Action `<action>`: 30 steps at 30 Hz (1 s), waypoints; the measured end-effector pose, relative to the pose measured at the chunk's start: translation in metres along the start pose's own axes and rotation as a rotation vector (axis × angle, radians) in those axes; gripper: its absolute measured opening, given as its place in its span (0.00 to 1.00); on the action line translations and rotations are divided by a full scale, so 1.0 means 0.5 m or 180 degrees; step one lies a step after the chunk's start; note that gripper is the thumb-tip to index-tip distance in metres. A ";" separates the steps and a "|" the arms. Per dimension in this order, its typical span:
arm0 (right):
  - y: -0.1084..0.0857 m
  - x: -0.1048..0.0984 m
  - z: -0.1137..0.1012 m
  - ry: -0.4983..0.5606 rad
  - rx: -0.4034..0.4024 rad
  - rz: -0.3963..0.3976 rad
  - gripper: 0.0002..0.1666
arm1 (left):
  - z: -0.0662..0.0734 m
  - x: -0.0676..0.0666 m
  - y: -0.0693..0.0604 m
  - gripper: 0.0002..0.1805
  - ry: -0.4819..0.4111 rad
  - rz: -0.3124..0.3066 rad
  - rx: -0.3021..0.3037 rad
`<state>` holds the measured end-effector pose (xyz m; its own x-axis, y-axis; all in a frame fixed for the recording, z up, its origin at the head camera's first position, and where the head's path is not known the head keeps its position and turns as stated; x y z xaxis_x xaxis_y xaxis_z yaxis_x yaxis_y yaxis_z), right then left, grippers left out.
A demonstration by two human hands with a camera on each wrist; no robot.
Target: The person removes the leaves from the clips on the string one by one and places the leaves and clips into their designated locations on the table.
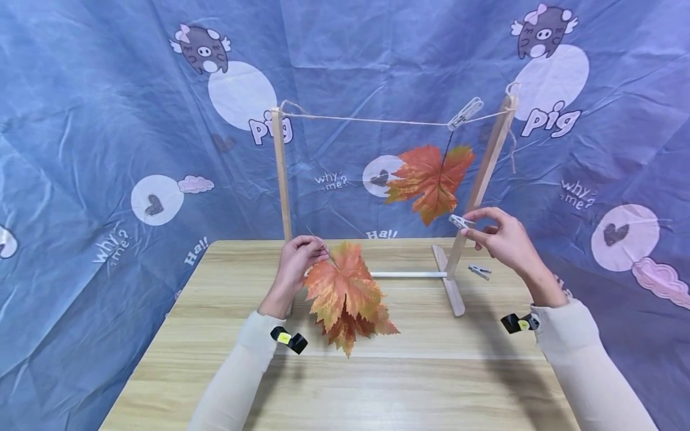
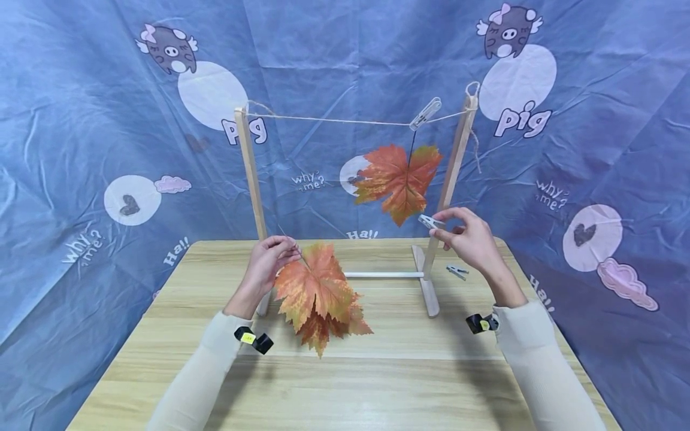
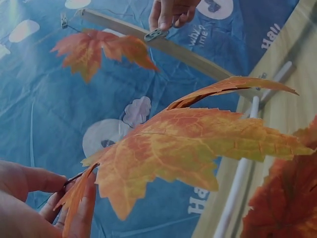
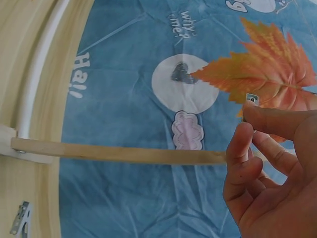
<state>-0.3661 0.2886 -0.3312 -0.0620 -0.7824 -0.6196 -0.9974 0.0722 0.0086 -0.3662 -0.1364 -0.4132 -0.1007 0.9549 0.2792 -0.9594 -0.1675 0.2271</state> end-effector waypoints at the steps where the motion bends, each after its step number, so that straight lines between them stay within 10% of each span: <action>1: 0.000 0.002 0.006 -0.0009 0.0014 -0.0012 0.22 | -0.004 -0.002 0.000 0.06 -0.0001 -0.0003 -0.0010; 30: -0.002 0.037 0.142 0.0105 0.0149 -0.0242 0.20 | -0.134 -0.057 -0.031 0.04 0.0000 0.0198 -0.0412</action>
Point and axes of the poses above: each hand's wrist, its own y-axis towards the middle knuckle, its own x-axis out of the palm, z = x × y, the point moved 10 cm from there along y, towards the middle knuckle, and after that the axes turned 15 degrees about x, right-handed, at the moved point
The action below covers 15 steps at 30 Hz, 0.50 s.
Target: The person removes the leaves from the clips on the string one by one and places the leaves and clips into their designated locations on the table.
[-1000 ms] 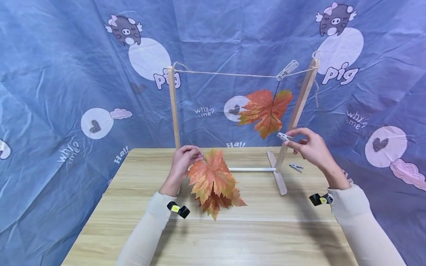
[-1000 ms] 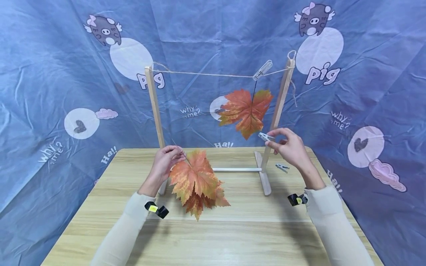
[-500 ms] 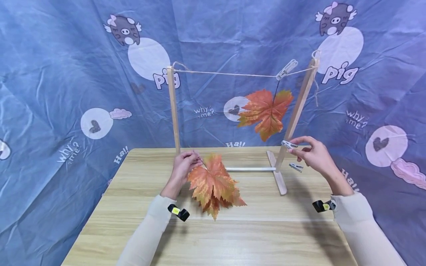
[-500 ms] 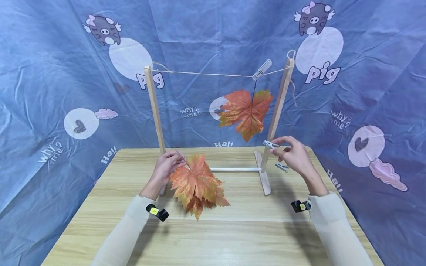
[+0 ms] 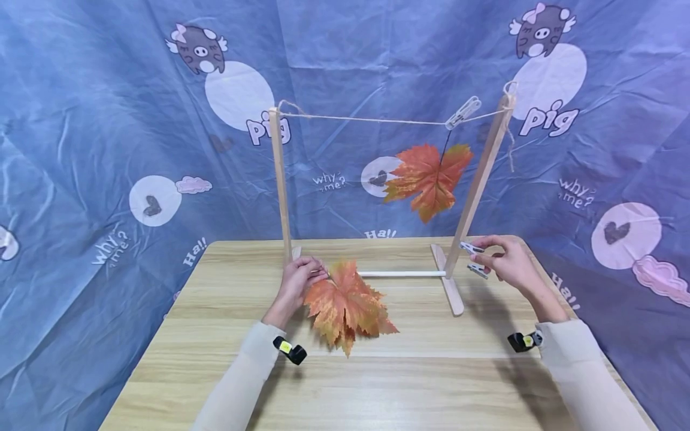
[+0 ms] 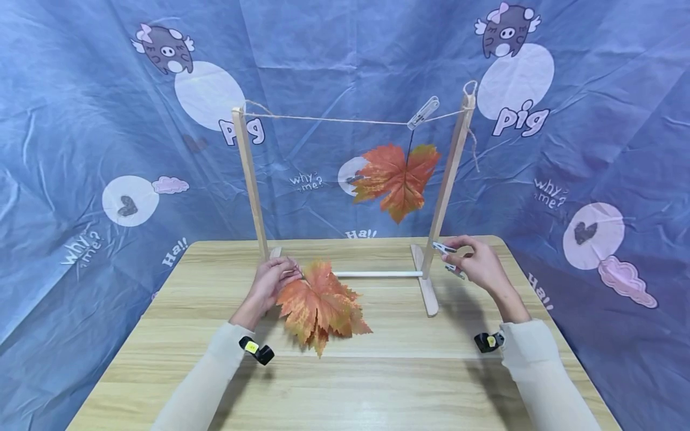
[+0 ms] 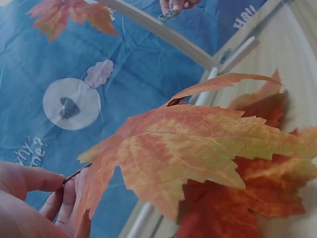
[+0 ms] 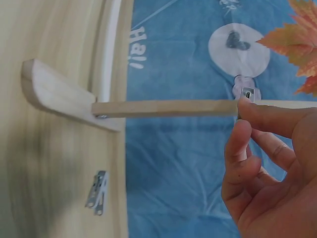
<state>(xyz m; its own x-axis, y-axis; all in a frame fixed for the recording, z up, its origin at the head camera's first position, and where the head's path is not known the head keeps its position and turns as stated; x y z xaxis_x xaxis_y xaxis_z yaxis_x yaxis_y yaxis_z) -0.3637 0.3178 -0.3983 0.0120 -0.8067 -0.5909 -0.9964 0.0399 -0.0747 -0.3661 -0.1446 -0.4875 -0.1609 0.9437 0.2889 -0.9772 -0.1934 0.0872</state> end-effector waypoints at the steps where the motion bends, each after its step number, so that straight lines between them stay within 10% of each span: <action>1: 0.001 0.002 0.007 0.0000 0.0046 -0.0017 0.20 | -0.005 -0.001 -0.001 0.04 0.0012 -0.0011 -0.0014; 15: 0.017 0.021 0.083 -0.0123 0.0292 -0.0115 0.24 | -0.073 -0.017 -0.018 0.14 0.0194 -0.0098 -0.0258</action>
Point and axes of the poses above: each hand's wrist, its own y-axis towards the middle knuckle, its own x-axis out of the palm, z = x × y, the point moved 10 cm from there along y, towards the middle knuckle, and after that the axes turned 15 degrees about x, right-handed, at the moved point
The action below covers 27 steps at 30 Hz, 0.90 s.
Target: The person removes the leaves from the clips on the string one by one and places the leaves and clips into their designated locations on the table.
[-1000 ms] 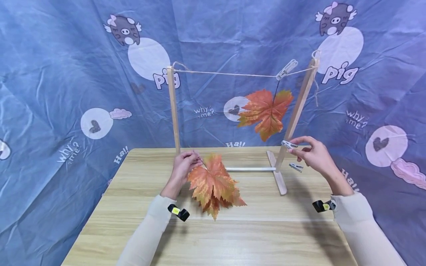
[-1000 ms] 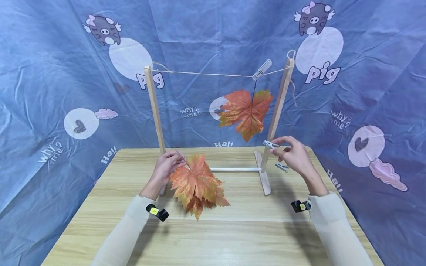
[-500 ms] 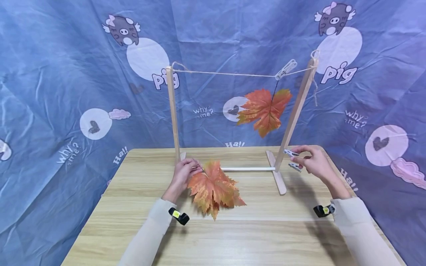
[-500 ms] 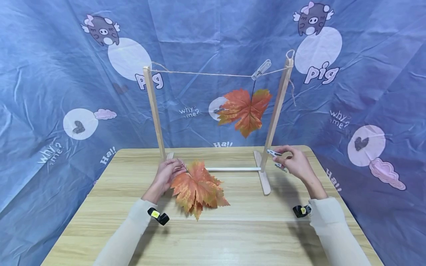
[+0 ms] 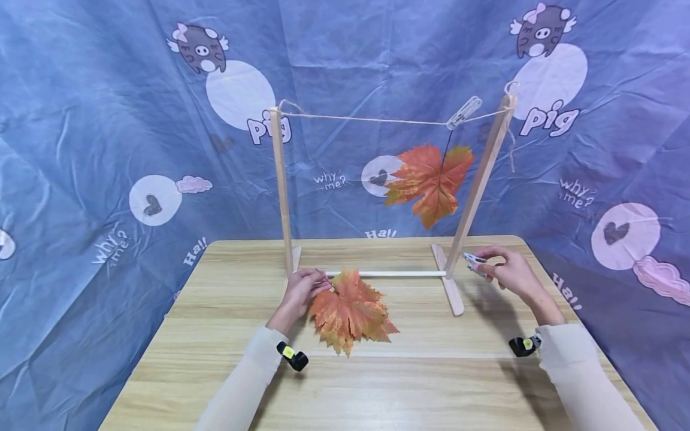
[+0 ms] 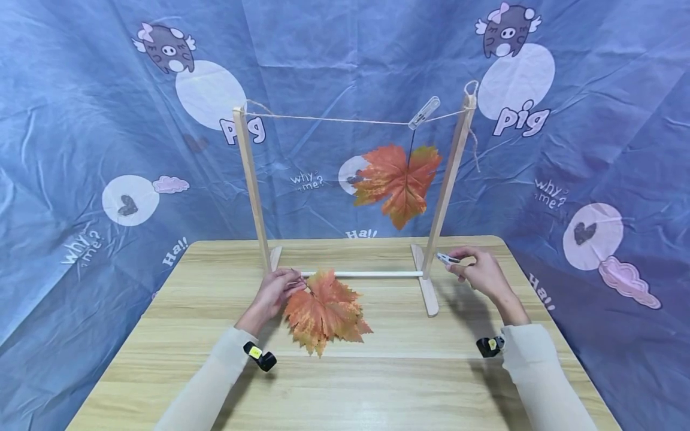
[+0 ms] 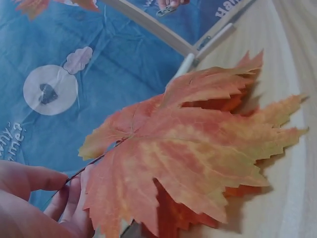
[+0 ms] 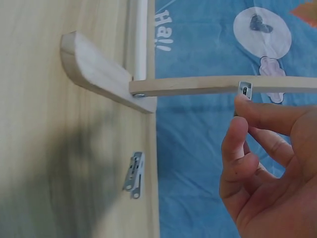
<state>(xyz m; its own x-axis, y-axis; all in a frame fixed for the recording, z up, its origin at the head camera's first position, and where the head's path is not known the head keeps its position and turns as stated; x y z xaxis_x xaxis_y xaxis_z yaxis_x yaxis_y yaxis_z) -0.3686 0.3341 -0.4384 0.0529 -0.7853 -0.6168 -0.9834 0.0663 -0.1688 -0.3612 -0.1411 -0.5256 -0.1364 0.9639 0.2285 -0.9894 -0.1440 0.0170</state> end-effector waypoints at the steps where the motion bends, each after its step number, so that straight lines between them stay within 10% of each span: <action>1: 0.000 0.002 0.003 0.0000 0.0002 -0.0023 0.25 | -0.004 -0.002 -0.001 0.14 0.0033 -0.0005 -0.0017; 27: 0.023 0.039 0.127 0.0027 0.0413 -0.0052 0.26 | -0.031 -0.009 -0.009 0.11 0.1053 -0.0378 0.0077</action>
Point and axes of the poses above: each hand's wrist, its own y-axis towards the middle knuckle, its own x-axis out of the palm, z = x × y, the point moved 10 cm from there along y, towards the middle knuckle, and after that the axes turned 15 degrees about x, right-handed, at the moved point
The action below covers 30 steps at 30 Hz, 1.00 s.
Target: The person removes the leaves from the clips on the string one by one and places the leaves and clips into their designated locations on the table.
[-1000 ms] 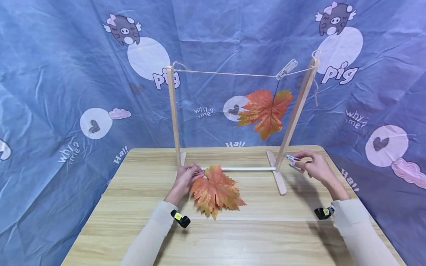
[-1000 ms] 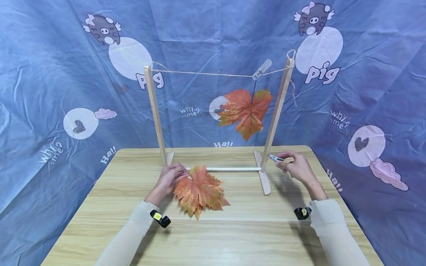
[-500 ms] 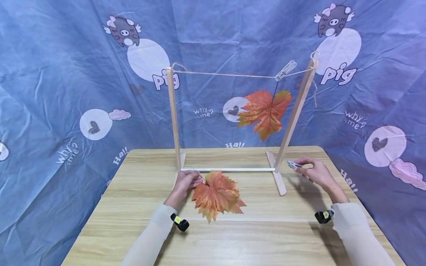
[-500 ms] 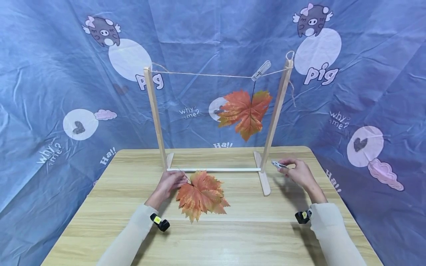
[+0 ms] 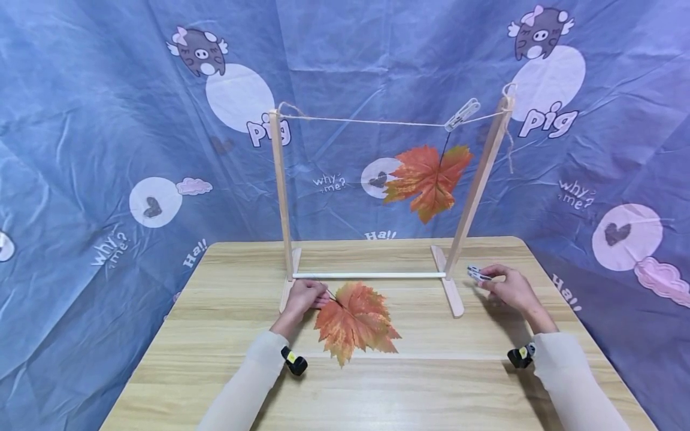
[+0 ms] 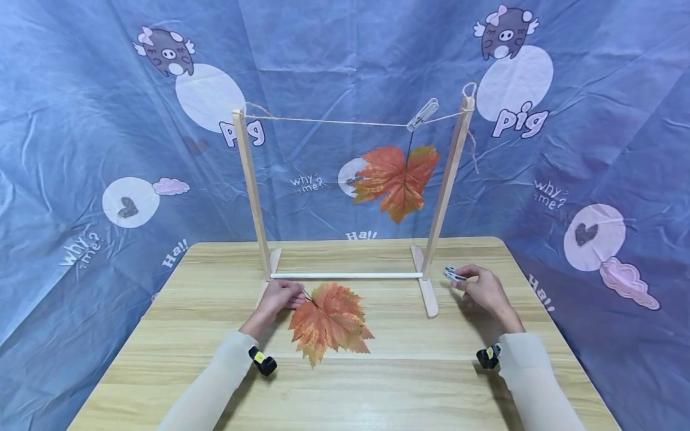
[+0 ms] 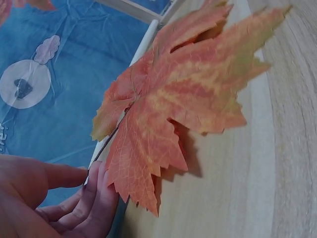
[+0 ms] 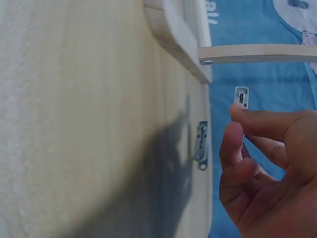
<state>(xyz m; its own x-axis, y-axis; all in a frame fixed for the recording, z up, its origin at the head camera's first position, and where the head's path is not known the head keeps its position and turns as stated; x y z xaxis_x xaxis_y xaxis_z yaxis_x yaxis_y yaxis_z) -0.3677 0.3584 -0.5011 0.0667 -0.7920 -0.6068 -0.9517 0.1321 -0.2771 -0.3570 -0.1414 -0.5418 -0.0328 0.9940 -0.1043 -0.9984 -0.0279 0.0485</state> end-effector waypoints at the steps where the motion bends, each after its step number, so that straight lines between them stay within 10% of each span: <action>1: 0.002 0.002 0.004 -0.0023 0.0006 0.0019 0.25 | 0.000 0.002 -0.001 0.11 0.0035 -0.0019 0.0000; 30: 0.021 0.026 0.041 -0.0271 -0.0013 0.0237 0.23 | -0.004 -0.001 -0.005 0.08 0.0599 -0.0060 0.0003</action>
<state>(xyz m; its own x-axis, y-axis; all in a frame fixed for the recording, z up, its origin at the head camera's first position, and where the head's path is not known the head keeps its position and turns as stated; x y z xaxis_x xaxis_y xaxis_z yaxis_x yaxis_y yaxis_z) -0.3708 0.3619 -0.5274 0.0208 -0.7266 -0.6868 -0.9562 0.1861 -0.2258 -0.3546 -0.1421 -0.5439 -0.0221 0.9570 -0.2891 -0.9989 -0.0092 0.0457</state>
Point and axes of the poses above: each hand's wrist, its own y-axis towards the middle knuckle, its own x-axis out of the palm, z = x × y, the point moved 10 cm from there along y, towards the middle knuckle, and after that the axes turned 15 degrees about x, right-handed, at the moved point
